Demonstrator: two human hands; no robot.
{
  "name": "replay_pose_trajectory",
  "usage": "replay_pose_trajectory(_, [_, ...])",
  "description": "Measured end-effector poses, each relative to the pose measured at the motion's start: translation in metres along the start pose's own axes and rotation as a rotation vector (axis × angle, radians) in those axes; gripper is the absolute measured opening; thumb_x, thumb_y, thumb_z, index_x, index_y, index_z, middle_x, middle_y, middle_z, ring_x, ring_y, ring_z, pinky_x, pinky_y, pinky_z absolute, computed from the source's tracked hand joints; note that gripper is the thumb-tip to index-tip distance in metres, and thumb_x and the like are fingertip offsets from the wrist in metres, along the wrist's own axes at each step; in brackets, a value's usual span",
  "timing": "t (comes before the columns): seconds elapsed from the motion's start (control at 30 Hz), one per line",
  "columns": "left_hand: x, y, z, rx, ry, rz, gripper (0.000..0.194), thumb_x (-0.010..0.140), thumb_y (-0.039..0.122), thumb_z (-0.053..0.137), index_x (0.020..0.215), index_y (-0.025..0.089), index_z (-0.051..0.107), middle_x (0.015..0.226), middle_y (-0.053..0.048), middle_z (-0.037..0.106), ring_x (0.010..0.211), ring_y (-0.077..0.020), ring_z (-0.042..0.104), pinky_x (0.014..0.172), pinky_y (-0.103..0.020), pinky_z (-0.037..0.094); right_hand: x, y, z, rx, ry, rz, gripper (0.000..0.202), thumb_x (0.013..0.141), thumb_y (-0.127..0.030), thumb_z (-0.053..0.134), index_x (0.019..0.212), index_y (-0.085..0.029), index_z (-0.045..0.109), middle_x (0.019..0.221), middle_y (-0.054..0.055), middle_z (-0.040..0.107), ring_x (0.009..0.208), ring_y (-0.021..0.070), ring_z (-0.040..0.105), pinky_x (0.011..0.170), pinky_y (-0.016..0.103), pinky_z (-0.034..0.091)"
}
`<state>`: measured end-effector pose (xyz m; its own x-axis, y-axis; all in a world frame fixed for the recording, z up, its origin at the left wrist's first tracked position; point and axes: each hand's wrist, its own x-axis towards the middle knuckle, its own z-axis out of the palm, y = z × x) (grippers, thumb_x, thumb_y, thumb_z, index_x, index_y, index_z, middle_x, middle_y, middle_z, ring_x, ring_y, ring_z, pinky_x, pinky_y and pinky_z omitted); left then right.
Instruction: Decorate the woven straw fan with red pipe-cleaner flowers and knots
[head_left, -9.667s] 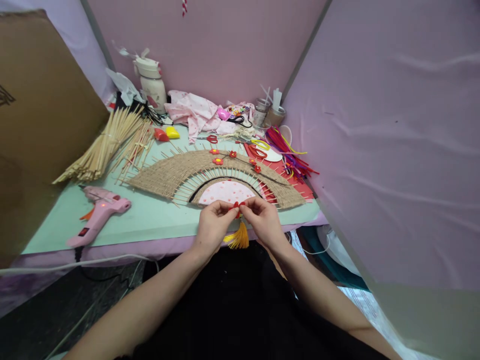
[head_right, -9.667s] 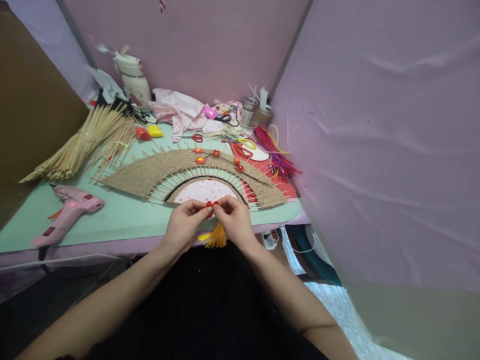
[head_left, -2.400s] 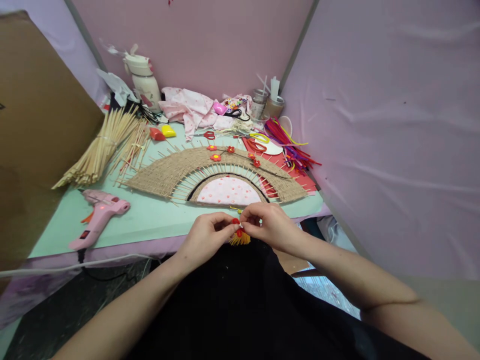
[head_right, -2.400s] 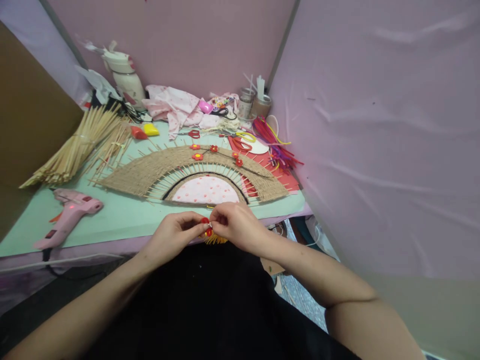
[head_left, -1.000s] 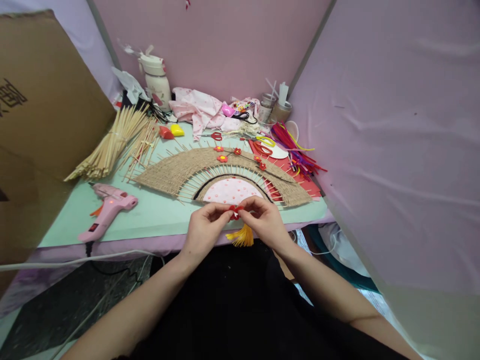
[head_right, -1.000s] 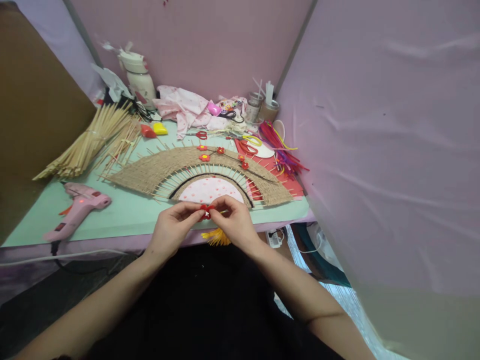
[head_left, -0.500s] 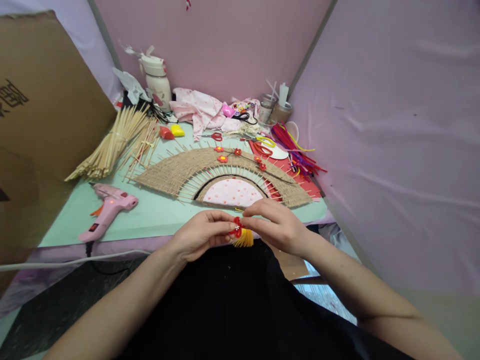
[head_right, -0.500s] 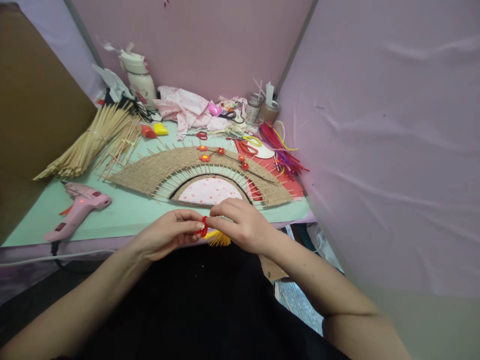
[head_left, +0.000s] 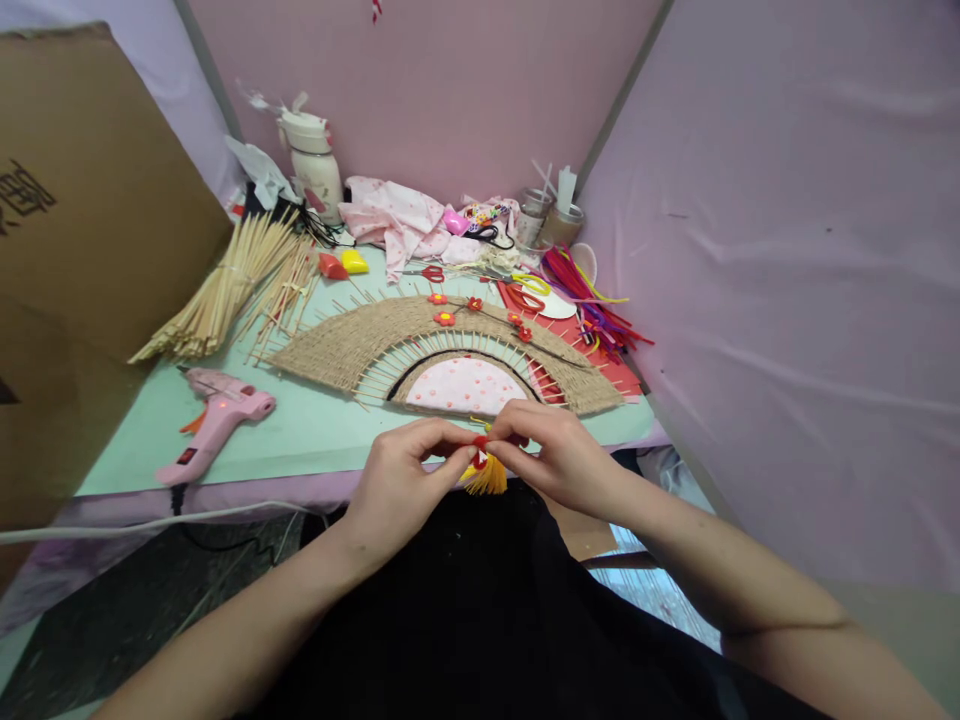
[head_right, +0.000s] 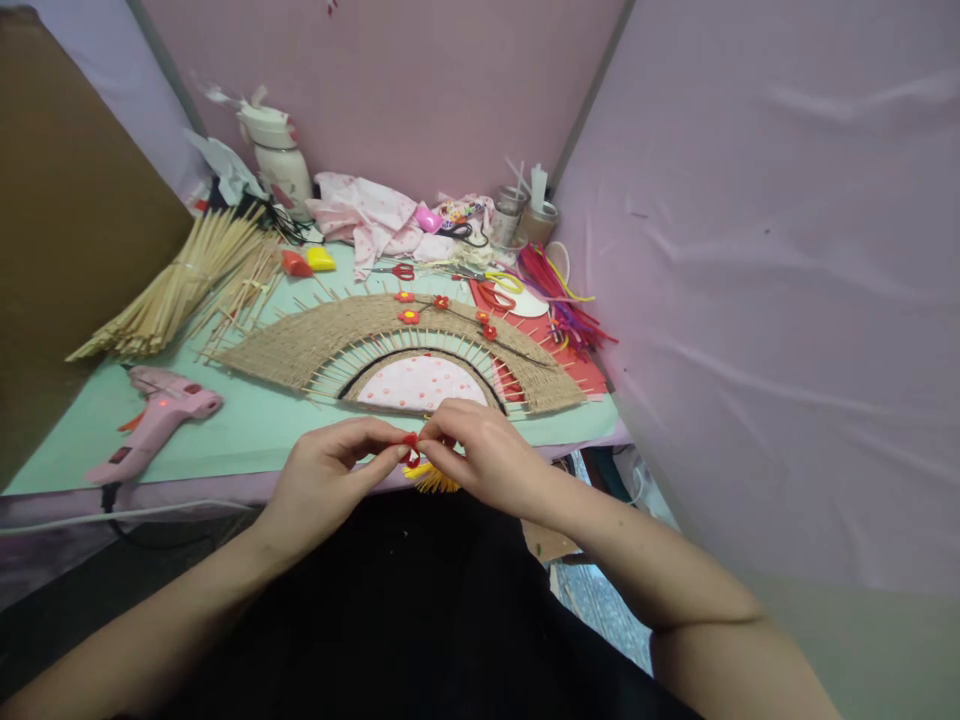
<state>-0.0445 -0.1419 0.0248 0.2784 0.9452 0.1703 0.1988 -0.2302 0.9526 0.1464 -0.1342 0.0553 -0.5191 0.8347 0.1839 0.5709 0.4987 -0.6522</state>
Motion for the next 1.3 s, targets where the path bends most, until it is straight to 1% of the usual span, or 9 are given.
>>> replay_pose_trajectory(0.13, [-0.002,-0.005,0.008,0.195,0.097,0.246,0.014,0.08,0.016,0.059,0.085,0.019,0.071,0.084,-0.003,0.073,0.08,-0.0145,0.066,0.078,-0.025,0.05,0.009,0.004,0.006,0.403,-0.14,0.446,0.017,0.082,-0.029,0.056,0.07,-0.016,0.058,0.058,-0.004,0.051,0.053,0.0082,0.042,0.05,0.021,0.033])
replay_pose_trajectory(0.23, [0.004,-0.016,0.011,0.147,0.122,0.152,0.012,0.079,0.019,0.06,0.084,0.018,0.071,0.084,-0.004,0.073,0.079,-0.0158,0.066,0.077,-0.027,0.051,0.016,0.015,0.01,0.616,-0.187,0.57,0.023,0.08,-0.034,0.057,0.066,-0.016,0.057,0.053,-0.005,0.046,0.048,0.0075,0.039,0.048,0.021,0.031])
replay_pose_trajectory(0.3, [0.011,-0.025,0.011,-0.013,0.129,-0.036,0.011,0.076,0.023,0.063,0.082,0.017,0.07,0.081,-0.004,0.073,0.074,-0.0162,0.067,0.071,-0.027,0.053,0.02,0.023,0.009,0.589,-0.147,0.527,0.025,0.081,-0.037,0.057,0.068,-0.016,0.061,0.057,-0.003,0.052,0.052,0.0087,0.044,0.051,0.022,0.035])
replay_pose_trajectory(0.4, [0.021,-0.033,0.009,-0.245,0.167,-0.21,0.014,0.071,0.026,0.068,0.079,0.015,0.068,0.076,-0.005,0.072,0.07,-0.0168,0.068,0.069,-0.027,0.054,0.022,0.027,0.007,0.401,0.044,0.415,0.027,0.084,-0.038,0.053,0.076,-0.015,0.066,0.071,0.002,0.063,0.065,0.0118,0.053,0.06,0.024,0.041])
replay_pose_trajectory(0.53, [0.025,-0.032,0.011,-0.346,0.186,-0.208,0.017,0.069,0.026,0.07,0.081,0.015,0.067,0.079,-0.004,0.072,0.072,-0.0158,0.068,0.072,-0.027,0.054,0.019,0.024,0.013,0.334,0.161,0.33,0.022,0.083,-0.035,0.055,0.082,-0.016,0.066,0.08,0.004,0.067,0.075,0.0148,0.059,0.068,0.026,0.044])
replay_pose_trajectory(0.83, [0.031,-0.033,0.021,-0.378,0.164,-0.246,0.013,0.066,0.023,0.07,0.074,0.014,0.065,0.072,-0.002,0.07,0.068,-0.0136,0.065,0.069,-0.025,0.051,0.02,0.024,0.029,0.245,0.266,0.307,0.013,0.079,-0.025,0.058,0.07,-0.016,0.06,0.066,0.0,0.06,0.062,0.0115,0.053,0.059,0.023,0.041])
replay_pose_trajectory(0.97, [0.033,-0.036,0.019,-0.414,0.148,-0.278,0.014,0.066,0.024,0.07,0.074,0.015,0.064,0.071,-0.002,0.07,0.067,-0.0139,0.065,0.068,-0.026,0.051,0.022,0.027,0.025,0.263,0.219,0.311,0.013,0.08,-0.028,0.058,0.076,-0.016,0.062,0.071,0.001,0.063,0.065,0.0119,0.056,0.061,0.024,0.043])
replay_pose_trajectory(1.1, [0.034,-0.037,0.018,-0.369,0.082,-0.211,0.012,0.069,0.024,0.067,0.076,0.015,0.063,0.073,-0.003,0.07,0.069,-0.0149,0.065,0.071,-0.027,0.051,0.026,0.029,0.017,0.275,0.164,0.27,0.013,0.079,-0.027,0.06,0.085,-0.016,0.063,0.083,0.002,0.067,0.072,0.0122,0.059,0.064,0.023,0.044])
replay_pose_trajectory(1.3, [0.032,-0.037,0.02,-0.169,0.037,-0.163,0.013,0.068,0.022,0.064,0.08,0.016,0.06,0.076,-0.003,0.068,0.072,-0.0158,0.065,0.069,-0.027,0.05,0.03,0.031,0.012,0.067,0.014,0.159,0.007,0.078,-0.016,0.058,0.071,-0.016,0.06,0.072,0.0,0.062,0.067,0.0106,0.054,0.063,0.023,0.04])
